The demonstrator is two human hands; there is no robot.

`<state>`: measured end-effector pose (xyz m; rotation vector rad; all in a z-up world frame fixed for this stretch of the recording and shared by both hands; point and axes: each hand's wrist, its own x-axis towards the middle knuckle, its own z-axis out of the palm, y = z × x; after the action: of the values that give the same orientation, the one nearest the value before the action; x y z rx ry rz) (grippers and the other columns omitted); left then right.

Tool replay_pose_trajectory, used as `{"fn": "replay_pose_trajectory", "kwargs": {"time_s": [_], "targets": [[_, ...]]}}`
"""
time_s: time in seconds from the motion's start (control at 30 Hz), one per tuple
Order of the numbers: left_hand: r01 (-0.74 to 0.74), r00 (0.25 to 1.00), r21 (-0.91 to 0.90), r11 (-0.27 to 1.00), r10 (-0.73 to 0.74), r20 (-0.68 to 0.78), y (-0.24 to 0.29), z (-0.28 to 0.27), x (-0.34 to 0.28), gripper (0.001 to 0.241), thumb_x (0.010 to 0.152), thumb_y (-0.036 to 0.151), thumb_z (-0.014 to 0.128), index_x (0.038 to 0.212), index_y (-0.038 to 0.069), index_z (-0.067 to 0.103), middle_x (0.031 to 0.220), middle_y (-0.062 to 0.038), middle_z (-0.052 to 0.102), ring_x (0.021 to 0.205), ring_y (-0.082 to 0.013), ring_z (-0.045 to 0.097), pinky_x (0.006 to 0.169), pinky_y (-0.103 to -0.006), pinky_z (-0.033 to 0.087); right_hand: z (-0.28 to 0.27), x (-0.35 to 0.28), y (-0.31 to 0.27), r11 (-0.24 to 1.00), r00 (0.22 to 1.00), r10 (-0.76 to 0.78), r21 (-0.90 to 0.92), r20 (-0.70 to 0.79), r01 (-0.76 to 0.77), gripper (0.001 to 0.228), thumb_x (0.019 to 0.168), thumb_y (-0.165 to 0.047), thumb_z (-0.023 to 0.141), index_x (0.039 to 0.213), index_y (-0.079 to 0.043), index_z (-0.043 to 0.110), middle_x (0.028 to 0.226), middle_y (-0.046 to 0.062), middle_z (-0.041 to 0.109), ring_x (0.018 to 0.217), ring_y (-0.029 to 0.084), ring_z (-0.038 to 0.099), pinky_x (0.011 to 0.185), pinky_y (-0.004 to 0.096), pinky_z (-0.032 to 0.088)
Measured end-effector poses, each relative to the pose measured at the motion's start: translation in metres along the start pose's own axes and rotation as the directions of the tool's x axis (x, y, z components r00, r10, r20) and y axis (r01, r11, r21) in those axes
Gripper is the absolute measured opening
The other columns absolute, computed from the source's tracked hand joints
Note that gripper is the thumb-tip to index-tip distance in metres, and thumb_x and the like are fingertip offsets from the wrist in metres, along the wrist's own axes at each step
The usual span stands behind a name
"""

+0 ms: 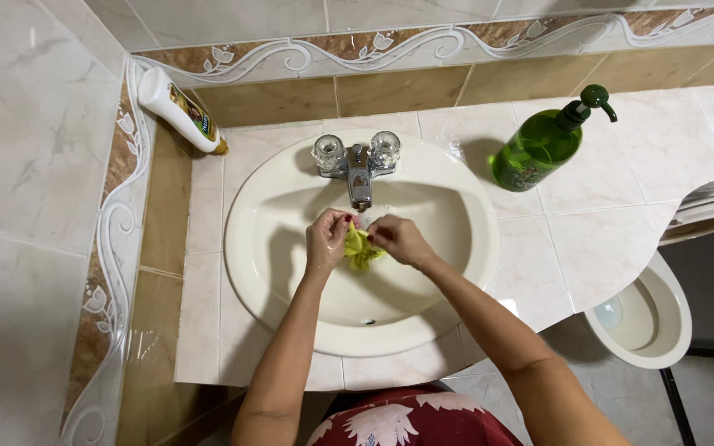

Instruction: The person wets and scrubs a yellow cloth under running water in a bathroom sink, then rinses and wrings it out. They also rinse a green soap dispenser bottle under the tap and place it back on the counter.

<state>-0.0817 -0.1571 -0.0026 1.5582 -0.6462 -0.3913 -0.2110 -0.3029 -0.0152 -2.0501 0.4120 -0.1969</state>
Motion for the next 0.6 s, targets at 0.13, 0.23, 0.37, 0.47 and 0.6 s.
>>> {"fn": "replay_pose_trajectory", "kwargs": {"time_s": [0.13,0.23,0.37,0.47,0.6], "targets": [[-0.113,0.990,0.208,0.972,0.127,-0.057,0.030,-0.015,-0.003,0.018,0.105,0.022,0.058,0.097,0.010,0.067,0.086,-0.013,0.076,0.081,-0.0312,0.073,0.073,-0.0418,0.058,-0.030,0.002,-0.036,0.985,0.991,-0.081,0.142,-0.105,0.095,0.011,0.091,-0.016,0.073,0.100,-0.010,0.073,0.089,0.009,0.067,0.084,0.024,0.069,0.083,0.040,0.058],[-0.163,0.983,0.296,0.941,0.180,-0.033,0.032,-0.014,0.004,0.026,0.108,0.028,0.049,0.099,0.009,0.064,0.089,-0.016,0.075,0.084,-0.0393,0.072,0.074,-0.0490,0.056,-0.039,0.007,-0.062,0.969,0.993,-0.019,0.244,-0.112,0.046,0.014,0.099,-0.022,0.061,0.106,-0.011,0.067,0.081,0.006,0.064,0.081,0.019,0.064,0.082,0.039,0.055],[-0.253,0.967,0.252,0.934,0.237,0.093,0.037,-0.019,0.015,0.031,0.101,0.045,0.063,0.098,0.014,0.064,0.086,-0.011,0.075,0.080,-0.0299,0.073,0.073,-0.0459,0.057,-0.045,0.010,-0.102,0.937,0.980,-0.123,0.307,-0.157,0.167,0.014,0.108,-0.022,0.051,0.110,-0.010,0.058,0.085,0.004,0.055,0.085,0.016,0.055,0.077,0.032,0.048],[-0.270,0.950,0.152,0.951,0.237,0.202,0.019,-0.028,0.025,0.034,0.079,0.039,0.089,0.079,0.018,0.064,0.065,0.003,0.065,0.064,-0.0079,0.057,0.062,-0.0250,0.050,-0.055,0.011,-0.129,0.944,0.969,-0.125,0.276,-0.211,0.182,0.015,0.110,-0.019,0.045,0.111,-0.009,0.056,0.085,0.008,0.056,0.081,0.021,0.056,0.074,0.034,0.048],[-0.261,0.949,0.154,0.953,0.225,0.220,0.031,-0.033,0.006,0.035,0.081,0.030,0.087,0.076,0.010,0.059,0.062,-0.007,0.058,0.061,-0.0164,0.053,0.059,-0.0333,0.046,-0.068,0.008,-0.141,0.945,0.955,-0.157,0.244,-0.250,0.219,0.014,0.110,-0.017,0.045,0.109,-0.006,0.054,0.086,0.008,0.055,0.084,0.022,0.056,0.076,0.035,0.047]]}}
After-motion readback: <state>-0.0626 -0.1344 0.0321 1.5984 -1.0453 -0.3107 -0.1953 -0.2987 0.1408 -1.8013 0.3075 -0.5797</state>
